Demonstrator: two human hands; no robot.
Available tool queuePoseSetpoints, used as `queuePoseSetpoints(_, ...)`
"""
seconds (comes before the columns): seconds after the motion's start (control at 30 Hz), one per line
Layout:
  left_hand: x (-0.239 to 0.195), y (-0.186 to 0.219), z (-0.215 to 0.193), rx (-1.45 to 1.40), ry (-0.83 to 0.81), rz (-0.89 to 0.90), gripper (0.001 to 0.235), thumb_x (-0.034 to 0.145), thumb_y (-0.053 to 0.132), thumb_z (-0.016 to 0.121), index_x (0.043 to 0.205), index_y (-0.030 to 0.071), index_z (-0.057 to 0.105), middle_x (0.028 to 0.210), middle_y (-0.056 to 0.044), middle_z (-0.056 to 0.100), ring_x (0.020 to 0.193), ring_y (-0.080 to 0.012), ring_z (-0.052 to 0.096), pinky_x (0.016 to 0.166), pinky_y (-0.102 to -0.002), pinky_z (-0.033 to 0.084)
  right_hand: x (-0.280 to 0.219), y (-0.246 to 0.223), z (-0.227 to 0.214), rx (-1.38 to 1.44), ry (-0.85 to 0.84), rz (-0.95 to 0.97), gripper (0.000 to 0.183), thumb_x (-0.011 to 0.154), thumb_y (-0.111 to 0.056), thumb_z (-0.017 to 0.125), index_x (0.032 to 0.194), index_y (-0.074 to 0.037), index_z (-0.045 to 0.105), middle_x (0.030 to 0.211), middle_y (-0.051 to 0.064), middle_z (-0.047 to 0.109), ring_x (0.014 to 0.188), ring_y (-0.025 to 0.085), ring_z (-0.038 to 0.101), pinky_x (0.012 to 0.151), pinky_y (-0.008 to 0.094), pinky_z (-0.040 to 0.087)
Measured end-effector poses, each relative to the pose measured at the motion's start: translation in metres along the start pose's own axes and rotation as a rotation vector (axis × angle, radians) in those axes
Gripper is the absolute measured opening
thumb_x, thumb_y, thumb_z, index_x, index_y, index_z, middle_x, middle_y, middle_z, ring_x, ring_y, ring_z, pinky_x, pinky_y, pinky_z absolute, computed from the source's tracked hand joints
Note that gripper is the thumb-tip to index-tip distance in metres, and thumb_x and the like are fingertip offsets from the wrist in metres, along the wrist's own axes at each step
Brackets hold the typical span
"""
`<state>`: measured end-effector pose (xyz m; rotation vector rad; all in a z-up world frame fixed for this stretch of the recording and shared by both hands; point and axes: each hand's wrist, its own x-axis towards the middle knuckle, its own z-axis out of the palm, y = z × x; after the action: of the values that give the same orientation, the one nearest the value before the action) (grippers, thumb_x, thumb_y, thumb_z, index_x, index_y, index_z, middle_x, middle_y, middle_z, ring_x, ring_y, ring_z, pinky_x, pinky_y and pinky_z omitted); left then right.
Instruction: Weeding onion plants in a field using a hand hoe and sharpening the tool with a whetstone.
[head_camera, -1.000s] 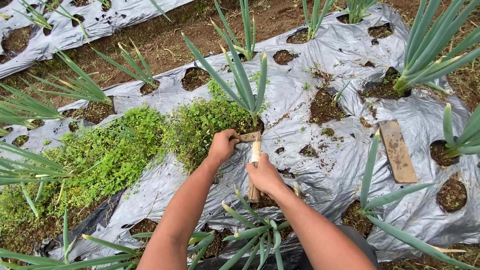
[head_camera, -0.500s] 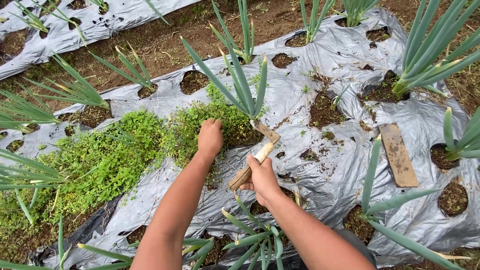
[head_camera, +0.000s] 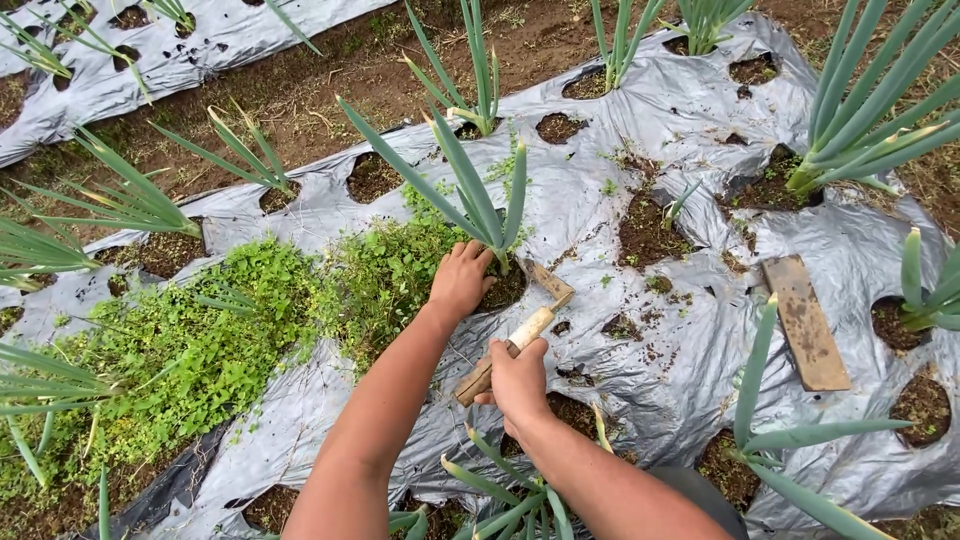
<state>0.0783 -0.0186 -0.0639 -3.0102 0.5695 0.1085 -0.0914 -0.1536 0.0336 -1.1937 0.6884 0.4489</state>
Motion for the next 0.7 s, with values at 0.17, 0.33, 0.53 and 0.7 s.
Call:
queuePoseSetpoints(0.17, 0.016, -0.013, 0.035, -0.095, 0.121, -0.055, 0.017, 0.095, 0.030, 0.071, 0.108, 0.020, 0.069, 0.107, 0.001, 0.057, 0.106, -0.0223, 0.063, 0.091, -0.035, 0.055, 0.000, -0.009, 0.002, 0.002, 0.030, -0.056, 0.051, 0.100, -0.026, 0.056, 0.133, 0.000, 0.027, 0.093, 0.024, 0.068, 0.067, 0.031, 0.072, 0.045, 0.037, 0.065)
queuePoseSetpoints(0.33, 0.015, -0.001, 0.020, -0.310, 0.179, -0.211, 0.010, 0.100, 0.013, 0.060, 0.110, 0.013, 0.059, 0.106, -0.007, 0.051, 0.103, -0.0266, 0.060, 0.088, -0.039, 0.053, 0.011, -0.009, 0.005, 0.053, 0.093, -0.054, 0.046, 0.097, -0.025, 0.058, 0.125, 0.001, 0.033, 0.087, 0.023, 0.070, 0.061, 0.034, 0.072, 0.041, 0.037, 0.063)
queuePoseSetpoints(0.53, 0.030, 0.004, 0.035, -0.144, 0.096, -0.168, 0.024, 0.097, 0.028, 0.064, 0.119, 0.018, 0.065, 0.122, -0.002, 0.049, 0.120, -0.0238, 0.039, 0.095, -0.038, 0.036, 0.020, -0.011, 0.000, 0.037, 0.081, -0.101, 0.046, 0.099, -0.025, 0.058, 0.126, 0.002, 0.033, 0.085, 0.022, 0.070, 0.059, 0.032, 0.071, 0.039, 0.035, 0.063)
queuePoseSetpoints(0.7, 0.042, -0.007, 0.058, -0.292, 0.146, -0.171, 0.022, 0.097, 0.019, 0.066, 0.118, 0.017, 0.073, 0.119, 0.000, 0.061, 0.119, -0.0241, 0.052, 0.096, -0.039, 0.047, 0.033, -0.005, -0.001, 0.011, 0.062, -0.127, 0.048, 0.098, -0.025, 0.059, 0.128, 0.001, 0.032, 0.082, 0.021, 0.071, 0.054, 0.031, 0.071, 0.037, 0.034, 0.063)
